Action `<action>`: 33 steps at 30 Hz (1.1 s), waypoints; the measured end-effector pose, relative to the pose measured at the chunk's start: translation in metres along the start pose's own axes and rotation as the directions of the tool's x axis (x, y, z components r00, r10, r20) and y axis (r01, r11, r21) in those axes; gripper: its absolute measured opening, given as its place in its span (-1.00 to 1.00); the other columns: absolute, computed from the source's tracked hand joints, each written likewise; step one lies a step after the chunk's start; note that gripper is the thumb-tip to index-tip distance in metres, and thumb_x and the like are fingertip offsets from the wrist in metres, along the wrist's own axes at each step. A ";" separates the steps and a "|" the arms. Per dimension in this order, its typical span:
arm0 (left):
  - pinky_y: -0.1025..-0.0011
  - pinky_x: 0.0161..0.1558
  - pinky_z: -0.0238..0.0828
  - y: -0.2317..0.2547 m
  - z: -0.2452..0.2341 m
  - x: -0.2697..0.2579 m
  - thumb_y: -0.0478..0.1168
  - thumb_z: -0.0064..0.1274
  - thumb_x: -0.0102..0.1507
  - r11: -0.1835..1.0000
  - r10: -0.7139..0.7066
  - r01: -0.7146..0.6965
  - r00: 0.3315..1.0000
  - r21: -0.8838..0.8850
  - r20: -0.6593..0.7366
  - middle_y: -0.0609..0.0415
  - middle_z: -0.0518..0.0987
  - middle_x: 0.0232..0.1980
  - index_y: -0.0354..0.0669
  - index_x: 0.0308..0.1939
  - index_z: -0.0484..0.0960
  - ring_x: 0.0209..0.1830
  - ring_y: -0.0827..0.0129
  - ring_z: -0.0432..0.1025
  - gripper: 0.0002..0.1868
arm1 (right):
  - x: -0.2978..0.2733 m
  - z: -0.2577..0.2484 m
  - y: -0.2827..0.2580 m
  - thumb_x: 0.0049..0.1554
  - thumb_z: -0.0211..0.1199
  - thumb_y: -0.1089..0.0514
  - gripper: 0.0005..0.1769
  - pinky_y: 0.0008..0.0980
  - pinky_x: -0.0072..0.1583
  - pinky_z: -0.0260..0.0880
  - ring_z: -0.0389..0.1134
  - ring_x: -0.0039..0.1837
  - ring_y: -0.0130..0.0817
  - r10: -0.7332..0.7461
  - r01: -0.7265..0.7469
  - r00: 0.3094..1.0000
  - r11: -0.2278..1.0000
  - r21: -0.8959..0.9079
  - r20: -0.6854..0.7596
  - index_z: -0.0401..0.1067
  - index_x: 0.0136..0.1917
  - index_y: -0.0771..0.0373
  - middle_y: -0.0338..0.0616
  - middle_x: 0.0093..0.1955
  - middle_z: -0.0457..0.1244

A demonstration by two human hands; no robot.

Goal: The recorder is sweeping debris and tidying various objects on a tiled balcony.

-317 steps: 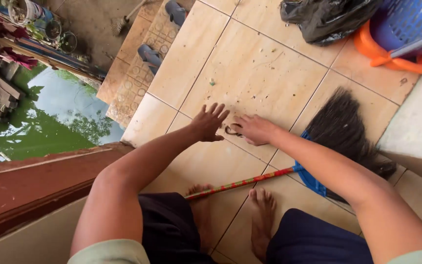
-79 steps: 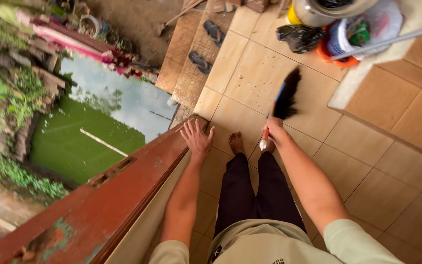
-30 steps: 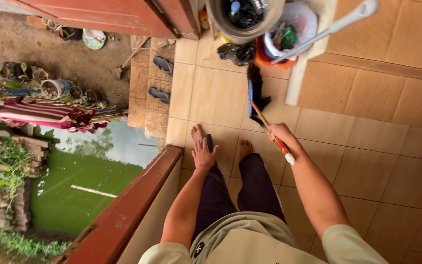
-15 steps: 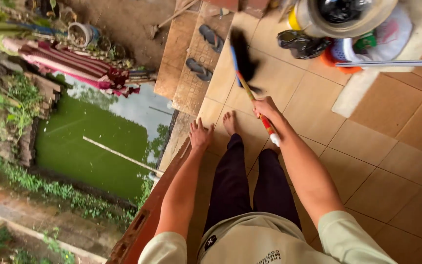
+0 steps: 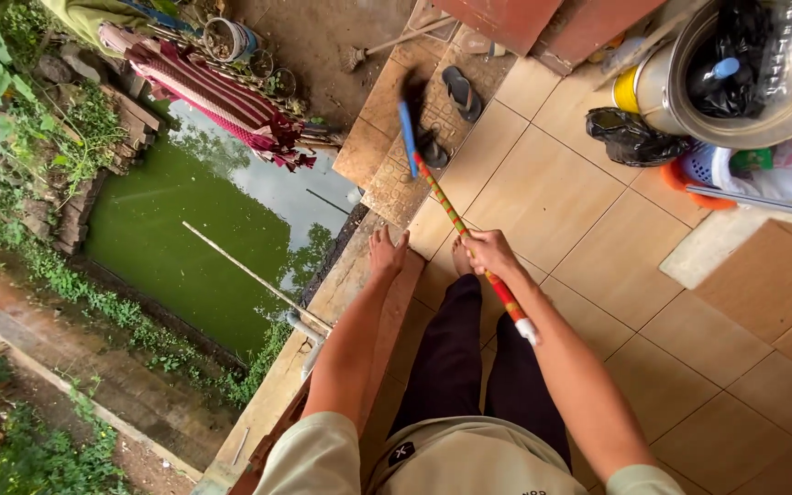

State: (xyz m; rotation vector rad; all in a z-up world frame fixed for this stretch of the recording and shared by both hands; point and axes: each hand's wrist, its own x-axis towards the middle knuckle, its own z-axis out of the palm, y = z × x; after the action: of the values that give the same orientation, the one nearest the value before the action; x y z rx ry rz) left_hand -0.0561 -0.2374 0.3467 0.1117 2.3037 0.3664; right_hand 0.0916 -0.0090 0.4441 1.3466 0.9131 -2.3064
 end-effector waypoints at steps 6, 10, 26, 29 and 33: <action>0.01 0.54 -0.10 0.003 0.025 -0.001 0.40 -0.13 0.28 0.999 0.042 -0.042 0.999 -0.005 0.020 -0.17 0.10 0.63 -0.12 0.56 0.17 0.67 -0.04 -0.12 -0.06 | -0.005 0.019 0.014 0.21 0.19 0.20 -0.83 -0.48 -0.51 0.04 0.05 -0.53 -0.58 -0.099 0.095 0.992 0.994 -0.054 -0.079 0.45 0.07 0.26 -0.26 -0.41 0.15; 0.01 0.52 -0.17 0.019 0.027 -0.010 0.38 -0.12 0.28 1.000 0.020 -0.019 0.997 -0.016 0.073 -0.20 0.04 0.61 -0.10 0.55 0.13 0.64 -0.09 -0.17 -0.06 | 0.002 0.025 0.019 0.24 0.18 0.19 -0.84 -0.48 -0.52 -0.01 0.04 -0.53 -0.59 -0.143 0.135 0.982 0.988 -0.071 -0.125 0.43 -0.07 0.36 -0.26 -0.40 0.15; 0.11 0.46 0.05 0.005 0.021 0.013 0.29 -0.09 0.31 0.991 0.091 -0.091 0.996 -0.096 -0.003 -0.25 0.21 0.53 -0.21 0.50 0.25 0.53 -0.10 0.09 -0.14 | -0.001 -0.035 0.046 0.28 0.12 0.09 -0.81 -0.57 -0.49 -0.04 -0.03 -0.49 -0.65 0.015 -0.026 0.999 0.977 0.211 0.052 0.38 0.10 0.20 -0.30 -0.34 0.16; 0.11 0.46 0.07 0.002 0.016 0.011 0.29 -0.10 0.32 0.996 0.067 -0.066 0.998 -0.064 0.019 -0.24 0.24 0.51 -0.21 0.50 0.25 0.53 -0.08 0.11 -0.16 | -0.029 -0.039 0.051 0.34 0.16 0.05 -0.75 -0.59 -0.46 -0.03 0.00 -0.46 -0.66 0.009 -0.033 0.995 0.965 0.260 0.096 0.32 0.12 0.28 -0.27 -0.30 0.17; 0.10 0.44 0.11 0.005 0.012 0.010 0.29 -0.13 0.33 0.998 0.016 -0.013 0.998 -0.055 0.054 -0.21 0.29 0.49 -0.20 0.48 0.29 0.49 -0.06 0.18 -0.18 | -0.063 -0.034 0.044 0.29 0.16 0.03 -0.65 -0.61 -0.48 -0.04 -0.02 -0.49 -0.69 0.043 -0.057 0.996 0.984 0.167 0.083 0.38 0.28 0.21 -0.33 -0.32 0.13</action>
State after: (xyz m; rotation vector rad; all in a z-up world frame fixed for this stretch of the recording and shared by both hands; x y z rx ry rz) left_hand -0.0540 -0.2279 0.3334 0.1097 2.2384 0.4276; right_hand 0.1708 -0.0221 0.4702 1.3160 0.6641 -2.4255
